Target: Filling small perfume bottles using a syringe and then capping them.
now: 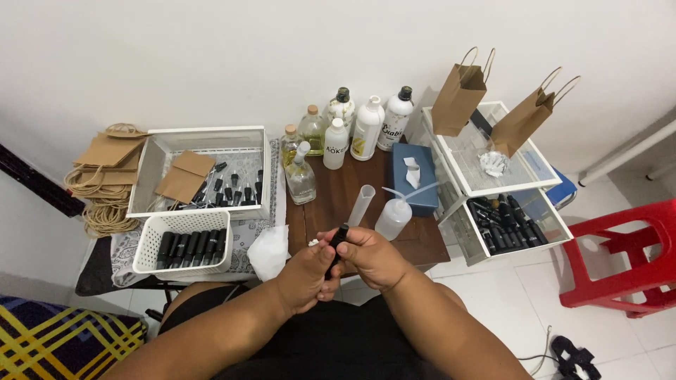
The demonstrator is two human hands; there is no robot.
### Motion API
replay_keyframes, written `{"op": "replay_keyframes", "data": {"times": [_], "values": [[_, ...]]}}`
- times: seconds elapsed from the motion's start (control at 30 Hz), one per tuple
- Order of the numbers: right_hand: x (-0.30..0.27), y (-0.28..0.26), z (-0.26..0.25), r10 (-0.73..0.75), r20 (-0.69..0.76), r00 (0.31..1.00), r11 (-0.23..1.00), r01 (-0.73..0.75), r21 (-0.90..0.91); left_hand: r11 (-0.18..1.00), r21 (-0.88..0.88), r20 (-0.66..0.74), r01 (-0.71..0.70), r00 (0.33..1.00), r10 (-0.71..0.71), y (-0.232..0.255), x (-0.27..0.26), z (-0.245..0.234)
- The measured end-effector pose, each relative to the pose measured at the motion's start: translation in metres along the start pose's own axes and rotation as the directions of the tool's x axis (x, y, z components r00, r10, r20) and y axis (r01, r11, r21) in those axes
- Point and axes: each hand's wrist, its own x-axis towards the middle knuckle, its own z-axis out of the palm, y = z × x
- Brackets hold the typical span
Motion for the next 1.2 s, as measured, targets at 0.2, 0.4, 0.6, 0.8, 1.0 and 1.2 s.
{"op": "replay_keyframes", "data": {"times": [0.2, 0.4, 0.6, 0.8, 1.0, 1.2], "values": [[0.008, -0.023, 0.015, -0.231, -0.319, 0.919, 0.924, 0.31, 0.224, 0.993, 0.008, -0.139, 0.12, 0.983, -0.118, 0.016, 0.002, 0.002], [-0.011, -0.088, -0.024, -0.092, -0.7, 0.708, 0.765, 0.5, 0.405, 0.989, -0.061, -0.312, 0.137, 0.938, -0.149, 0.016, -0.012, -0.001], [-0.038, -0.104, -0.087, 0.163, -0.929, 0.333, 0.76, 0.558, 0.333, 0.994, -0.075, -0.374, 0.073, 0.922, -0.096, 0.018, -0.018, -0.009], [-0.034, -0.044, -0.108, 0.055, -0.959, 0.278, 0.823, 0.531, 0.202, 0.996, -0.052, -0.313, 0.068, 0.946, -0.081, 0.0, -0.002, -0.038], [-0.036, -0.02, -0.13, 0.101, -0.957, 0.27, 0.872, 0.439, 0.216, 0.995, -0.067, -0.325, 0.075, 0.941, -0.093, -0.001, -0.006, -0.039], [-0.032, 0.028, -0.167, 0.11, -0.978, 0.176, 0.954, 0.259, 0.154, 0.995, -0.069, -0.338, 0.068, 0.937, -0.087, -0.001, -0.008, -0.047]]}}
